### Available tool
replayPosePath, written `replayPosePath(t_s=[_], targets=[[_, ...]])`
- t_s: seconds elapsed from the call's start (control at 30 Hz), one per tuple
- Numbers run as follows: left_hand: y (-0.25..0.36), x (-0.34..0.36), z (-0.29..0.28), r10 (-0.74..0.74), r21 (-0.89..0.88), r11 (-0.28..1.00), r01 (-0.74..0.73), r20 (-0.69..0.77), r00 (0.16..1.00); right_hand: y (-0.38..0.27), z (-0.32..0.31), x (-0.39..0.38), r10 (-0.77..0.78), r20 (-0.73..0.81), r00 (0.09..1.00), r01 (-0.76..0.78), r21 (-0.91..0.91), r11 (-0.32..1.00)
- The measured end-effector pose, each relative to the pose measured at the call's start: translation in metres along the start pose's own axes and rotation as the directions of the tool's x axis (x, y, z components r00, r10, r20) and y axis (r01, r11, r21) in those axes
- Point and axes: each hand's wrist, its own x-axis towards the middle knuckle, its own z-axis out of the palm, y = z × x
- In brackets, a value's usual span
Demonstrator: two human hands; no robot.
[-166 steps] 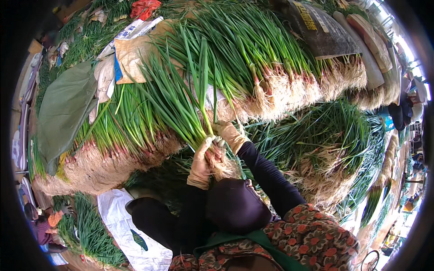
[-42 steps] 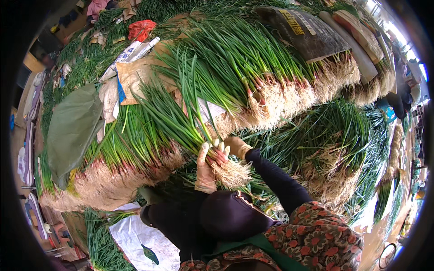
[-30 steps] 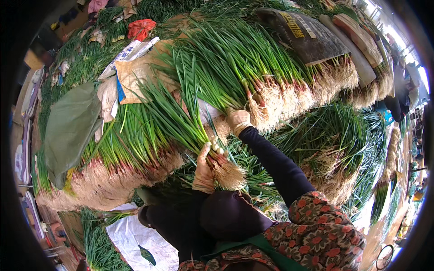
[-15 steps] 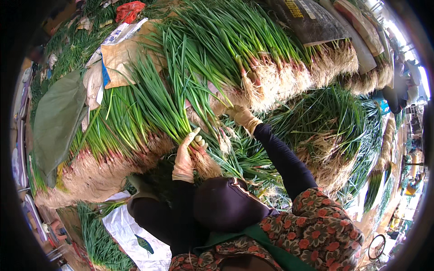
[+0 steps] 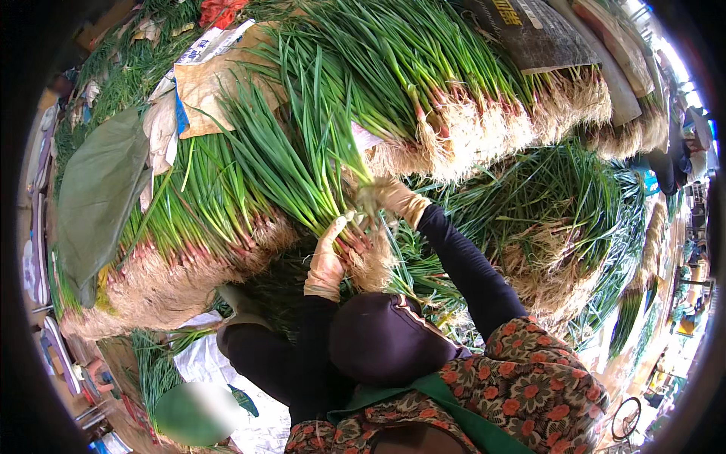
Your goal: The person bunches green stalks by hand, gathers them into a white wrap, and secures the bundle with a tie.
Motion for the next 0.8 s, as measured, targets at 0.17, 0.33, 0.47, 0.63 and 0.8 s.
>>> replayPosePath(t_s=[0.17, 0.33, 0.47, 0.63, 0.8], targets=[[-0.001, -0.006, 0.018, 0.083, -0.187, 0.980, -0.071, 0.061, 0.995, -0.021, 0.002, -0.026, -0.174, -0.173, 0.970, 0.137, -0.207, 0.969], [-0.011, 0.001, 0.018, 0.024, -0.204, 0.979, -0.008, 0.077, 0.997, -0.008, 0.046, -0.008, -0.226, -0.014, 0.974, 0.201, -0.406, 0.891], [-0.001, -0.015, 0.019, 0.068, -0.241, 0.968, -0.075, -0.035, 0.997, 0.000, 0.053, -0.025, -0.495, 0.359, 0.792, 0.405, -0.914, -0.015], [0.000, -0.006, 0.034, -0.006, -0.352, 0.931, 0.094, 0.242, 0.970, -0.034, -0.025, -0.066, -0.608, -0.183, 0.773, 0.066, -0.929, 0.364], [0.008, -0.031, 0.037, -0.123, -0.341, 0.920, 0.195, 0.221, 0.967, -0.078, -0.108, -0.175, -0.644, -0.409, 0.647, 0.762, 0.306, 0.571]])
